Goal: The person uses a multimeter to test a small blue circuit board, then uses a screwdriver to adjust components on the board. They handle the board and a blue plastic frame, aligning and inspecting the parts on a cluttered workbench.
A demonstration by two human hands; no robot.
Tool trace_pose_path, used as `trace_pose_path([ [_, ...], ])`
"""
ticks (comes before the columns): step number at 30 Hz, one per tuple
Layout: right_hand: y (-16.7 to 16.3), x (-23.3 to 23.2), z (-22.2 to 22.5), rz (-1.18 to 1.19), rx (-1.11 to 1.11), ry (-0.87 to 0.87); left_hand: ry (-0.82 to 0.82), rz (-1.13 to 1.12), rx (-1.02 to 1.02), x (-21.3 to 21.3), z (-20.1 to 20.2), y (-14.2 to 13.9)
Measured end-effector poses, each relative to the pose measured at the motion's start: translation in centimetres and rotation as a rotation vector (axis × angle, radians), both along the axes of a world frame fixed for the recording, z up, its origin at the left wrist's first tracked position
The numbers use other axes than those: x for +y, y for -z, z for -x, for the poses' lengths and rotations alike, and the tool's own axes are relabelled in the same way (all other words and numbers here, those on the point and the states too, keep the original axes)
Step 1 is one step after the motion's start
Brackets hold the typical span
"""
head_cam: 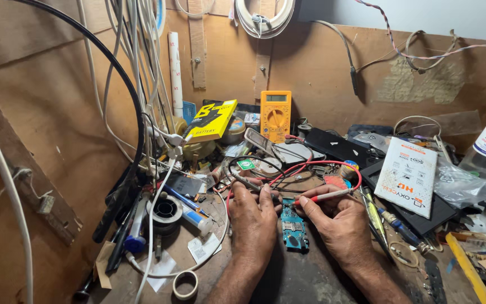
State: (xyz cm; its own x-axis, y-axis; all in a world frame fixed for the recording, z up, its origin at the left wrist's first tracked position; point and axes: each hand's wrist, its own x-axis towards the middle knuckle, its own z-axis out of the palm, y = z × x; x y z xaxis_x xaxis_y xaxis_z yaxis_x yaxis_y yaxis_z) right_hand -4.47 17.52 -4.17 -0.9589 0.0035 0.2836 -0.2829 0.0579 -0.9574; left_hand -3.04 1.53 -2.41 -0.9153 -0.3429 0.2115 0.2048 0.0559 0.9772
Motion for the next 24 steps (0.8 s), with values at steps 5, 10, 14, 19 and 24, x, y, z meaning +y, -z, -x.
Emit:
trace_pose_path([
  [5, -0.25, -0.02, -0.24, -0.005, -0.007, 0.007, 0.016, -0.065, -0.031, -0.15, 0.08, -0.35],
  [10, -0.30, -0.12, -0.22, 0.010, -0.004, -0.006, 0.018, -0.072, -0.032, -0.04, -0.10, -0.44],
  [14, -0.27, -0.07, -0.29, -0.015, -0.010, 0.021, 0.018, -0.062, -0.043, -0.09, 0.02, -0.47],
  [19, -0.27, -0.03, -0.27, -0.015, 0.002, 0.011, 0.020, -0.050, -0.041, -0.08, 0.02, -0.44],
  [24, -0.15, -0.09, -0.22, -0.018, 0.002, 0.009, 0.015, -0.052, -0.042, -0.06, -0.02, -0.37],
])
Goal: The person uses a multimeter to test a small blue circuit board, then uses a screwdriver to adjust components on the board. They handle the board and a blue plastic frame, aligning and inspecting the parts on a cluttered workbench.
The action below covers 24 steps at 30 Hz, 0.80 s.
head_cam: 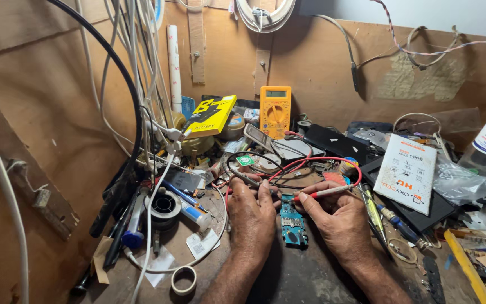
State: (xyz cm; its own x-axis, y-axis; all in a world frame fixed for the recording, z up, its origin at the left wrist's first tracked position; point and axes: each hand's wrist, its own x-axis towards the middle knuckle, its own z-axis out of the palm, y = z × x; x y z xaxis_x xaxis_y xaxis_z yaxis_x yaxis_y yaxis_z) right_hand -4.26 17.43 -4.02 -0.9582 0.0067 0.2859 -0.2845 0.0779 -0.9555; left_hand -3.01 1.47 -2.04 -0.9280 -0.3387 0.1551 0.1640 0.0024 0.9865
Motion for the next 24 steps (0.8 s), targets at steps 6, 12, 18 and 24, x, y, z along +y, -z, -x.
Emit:
trace_pose_path([
  [6, 0.07, 0.13, 0.07, 0.001, -0.001, 0.006, 0.006, 0.002, 0.033, 0.02, 0.12, 0.17],
  [12, 0.06, 0.10, 0.06, -0.009, -0.008, 0.011, 0.001, 0.018, 0.040, -0.05, -0.04, 0.15],
  [18, 0.00, 0.03, 0.02, 0.026, -0.003, -0.013, 0.010, -0.010, -0.010, -0.07, -0.22, -0.18],
  [24, -0.04, 0.02, -0.14, 0.017, 0.007, -0.011, -0.008, 0.017, 0.012, -0.03, -0.13, -0.06],
])
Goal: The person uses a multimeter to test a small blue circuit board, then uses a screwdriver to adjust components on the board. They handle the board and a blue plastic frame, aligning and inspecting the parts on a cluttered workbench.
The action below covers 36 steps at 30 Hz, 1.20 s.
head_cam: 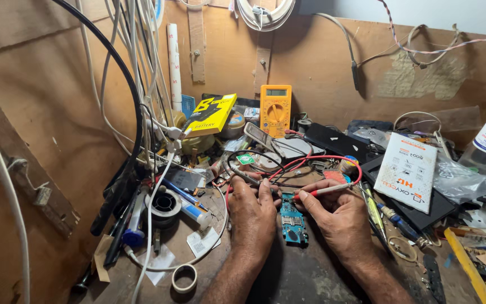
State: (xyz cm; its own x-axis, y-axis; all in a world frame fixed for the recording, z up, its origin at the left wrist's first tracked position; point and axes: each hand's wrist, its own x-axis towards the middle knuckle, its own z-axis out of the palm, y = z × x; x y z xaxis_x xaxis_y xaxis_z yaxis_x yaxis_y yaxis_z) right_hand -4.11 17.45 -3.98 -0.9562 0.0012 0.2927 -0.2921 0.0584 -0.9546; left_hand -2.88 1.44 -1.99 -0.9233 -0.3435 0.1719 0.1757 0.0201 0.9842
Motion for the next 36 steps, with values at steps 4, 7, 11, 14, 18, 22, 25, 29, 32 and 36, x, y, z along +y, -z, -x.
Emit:
trace_pose_path([
  [4, -0.09, 0.05, -0.10, -0.016, 0.008, 0.011, -0.006, 0.023, 0.022, 0.05, 0.06, 0.12],
  [7, -0.23, -0.09, -0.03, -0.001, 0.017, -0.001, 0.007, -0.003, -0.014, 0.00, 0.09, 0.03],
  [11, -0.44, -0.16, -0.25, -0.059, 0.015, 0.031, 0.013, -0.017, -0.016, -0.02, 0.01, -0.04],
  [14, -0.63, -0.20, -0.36, -0.082, 0.033, 0.032, 0.020, -0.024, -0.017, -0.02, 0.02, 0.00],
  [18, -0.80, -0.28, -0.41, -0.077, 0.008, 0.026, 0.029, -0.036, -0.005, -0.01, 0.11, 0.15],
  [22, -0.76, -0.38, -0.39, -0.074, 0.009, 0.019, 0.020, -0.021, 0.026, -0.02, 0.11, 0.35],
  [25, -0.68, -0.38, -0.38, -0.080, 0.009, 0.028, 0.013, -0.008, 0.033, 0.00, 0.12, 0.45],
  [29, -0.61, -0.29, -0.32, -0.074, 0.014, 0.013, 0.014, -0.014, 0.010, 0.02, 0.20, 0.55],
  [32, -0.50, -0.26, -0.25, -0.045, 0.010, 0.008, 0.011, -0.014, 0.034, 0.08, 0.29, 0.60],
  [36, -0.41, -0.12, -0.18, -0.071, 0.031, 0.045, 0.018, -0.045, -0.007, 0.05, 0.35, 0.58],
])
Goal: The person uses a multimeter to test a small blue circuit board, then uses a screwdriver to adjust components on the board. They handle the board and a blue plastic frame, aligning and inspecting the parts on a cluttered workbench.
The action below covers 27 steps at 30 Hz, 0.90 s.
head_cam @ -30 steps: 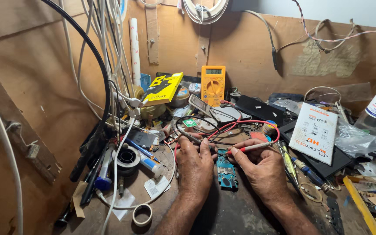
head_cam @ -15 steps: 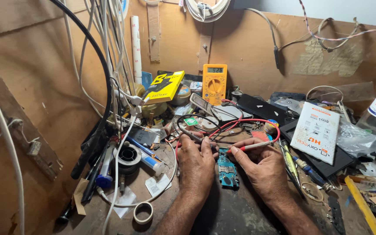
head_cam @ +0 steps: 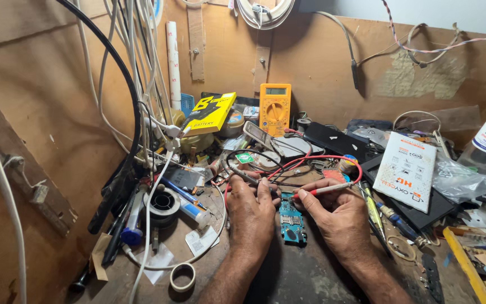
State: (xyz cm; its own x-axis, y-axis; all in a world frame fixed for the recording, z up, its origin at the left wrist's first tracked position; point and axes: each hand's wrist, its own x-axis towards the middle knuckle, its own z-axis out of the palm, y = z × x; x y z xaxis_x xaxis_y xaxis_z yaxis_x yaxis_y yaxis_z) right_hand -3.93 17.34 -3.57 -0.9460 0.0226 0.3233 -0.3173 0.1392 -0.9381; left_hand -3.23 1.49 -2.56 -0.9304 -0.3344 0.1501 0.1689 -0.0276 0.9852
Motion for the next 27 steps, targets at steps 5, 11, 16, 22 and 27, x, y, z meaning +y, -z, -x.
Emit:
trace_pose_path([
  [5, 0.19, -0.01, 0.03, -0.003, -0.010, 0.001, 0.003, -0.028, -0.005, -0.11, 0.00, -0.03],
  [11, 0.10, -0.04, 0.03, -0.002, -0.012, 0.002, 0.009, -0.025, 0.023, 0.02, 0.02, -0.01],
  [16, 0.07, -0.13, -0.20, 0.020, -0.016, -0.014, 0.006, 0.002, 0.036, 0.06, -0.10, 0.10],
  [22, 0.17, -0.05, -0.06, 0.018, -0.012, -0.020, -0.009, 0.034, 0.041, 0.14, -0.08, 0.27],
  [27, 0.28, -0.10, -0.09, -0.012, -0.028, 0.004, -0.017, 0.019, 0.075, 0.19, -0.21, 0.17],
])
